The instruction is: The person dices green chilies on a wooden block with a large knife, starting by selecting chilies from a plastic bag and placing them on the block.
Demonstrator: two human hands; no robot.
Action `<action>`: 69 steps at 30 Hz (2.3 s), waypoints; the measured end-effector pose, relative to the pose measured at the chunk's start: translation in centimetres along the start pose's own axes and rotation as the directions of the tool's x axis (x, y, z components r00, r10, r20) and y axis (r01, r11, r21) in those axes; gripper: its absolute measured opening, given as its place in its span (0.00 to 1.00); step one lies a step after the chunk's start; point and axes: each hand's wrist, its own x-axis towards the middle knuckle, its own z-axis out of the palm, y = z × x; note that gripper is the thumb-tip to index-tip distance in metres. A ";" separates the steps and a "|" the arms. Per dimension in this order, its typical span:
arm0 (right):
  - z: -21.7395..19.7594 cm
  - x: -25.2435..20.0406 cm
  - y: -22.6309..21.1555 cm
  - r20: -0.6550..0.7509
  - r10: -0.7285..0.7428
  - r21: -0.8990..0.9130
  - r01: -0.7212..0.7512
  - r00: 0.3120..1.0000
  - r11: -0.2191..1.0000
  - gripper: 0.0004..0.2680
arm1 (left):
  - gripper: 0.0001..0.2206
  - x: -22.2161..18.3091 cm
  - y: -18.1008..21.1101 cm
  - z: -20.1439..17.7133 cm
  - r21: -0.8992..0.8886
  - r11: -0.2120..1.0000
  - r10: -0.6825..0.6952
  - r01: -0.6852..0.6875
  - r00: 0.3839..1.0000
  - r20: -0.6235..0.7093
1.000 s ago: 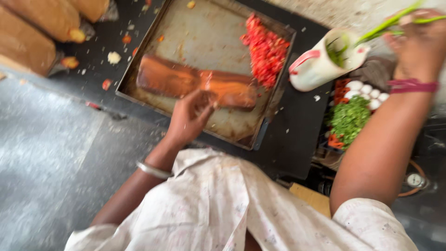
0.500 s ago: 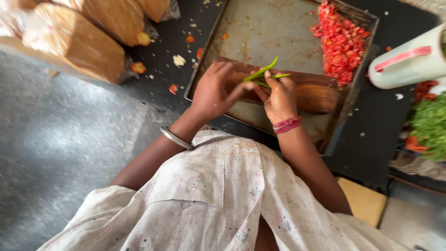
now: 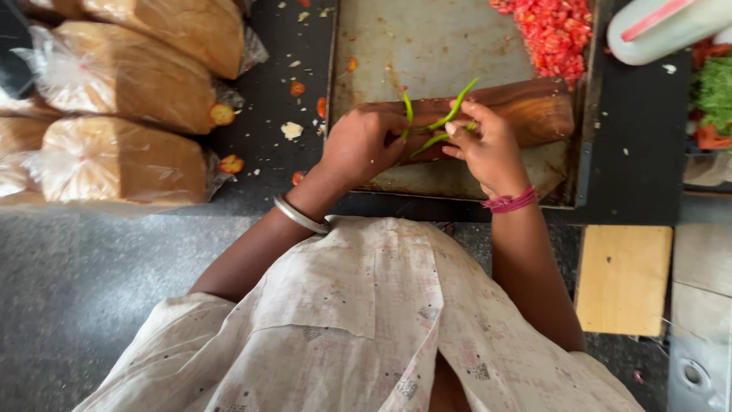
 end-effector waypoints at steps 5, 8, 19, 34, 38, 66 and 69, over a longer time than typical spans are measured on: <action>-0.7 0.5 0.1 0.030 -0.064 -0.166 0.069 0.997 0.984 0.10 | 0.10 0.5 -0.3 0.0 -0.079 0.996 -0.031 0.029 0.999 -0.030; -1.1 1.2 -0.1 0.119 -0.050 -0.126 0.065 0.992 0.990 0.08 | 0.12 0.7 -0.9 0.4 -0.082 0.996 -0.037 0.032 0.998 -0.056; -1.5 3.4 -0.4 0.391 0.158 -0.214 -0.077 0.907 0.974 0.05 | 0.10 0.5 0.2 1.7 -0.046 0.987 0.147 -0.154 0.980 -0.137; -3.2 2.3 -0.3 0.312 -0.085 -0.061 0.109 0.946 0.992 0.12 | 0.10 -2.3 2.3 1.6 0.262 0.964 0.031 0.044 0.961 -0.273; -2.6 2.3 -0.3 0.226 -0.053 -0.052 0.066 0.973 0.996 0.12 | 0.16 -1.9 2.3 1.0 0.128 0.991 -0.016 0.045 0.976 -0.216; -0.1 1.4 -2.5 0.536 -0.549 -0.496 0.766 0.641 0.409 0.12 | 0.14 -0.6 0.2 -0.1 -0.088 0.980 0.167 -0.176 0.981 -0.102; 0.5 1.6 -2.4 0.548 -0.565 -0.478 0.785 0.617 0.393 0.10 | 0.15 -0.3 0.0 -0.4 -0.141 0.966 0.202 -0.215 0.974 -0.103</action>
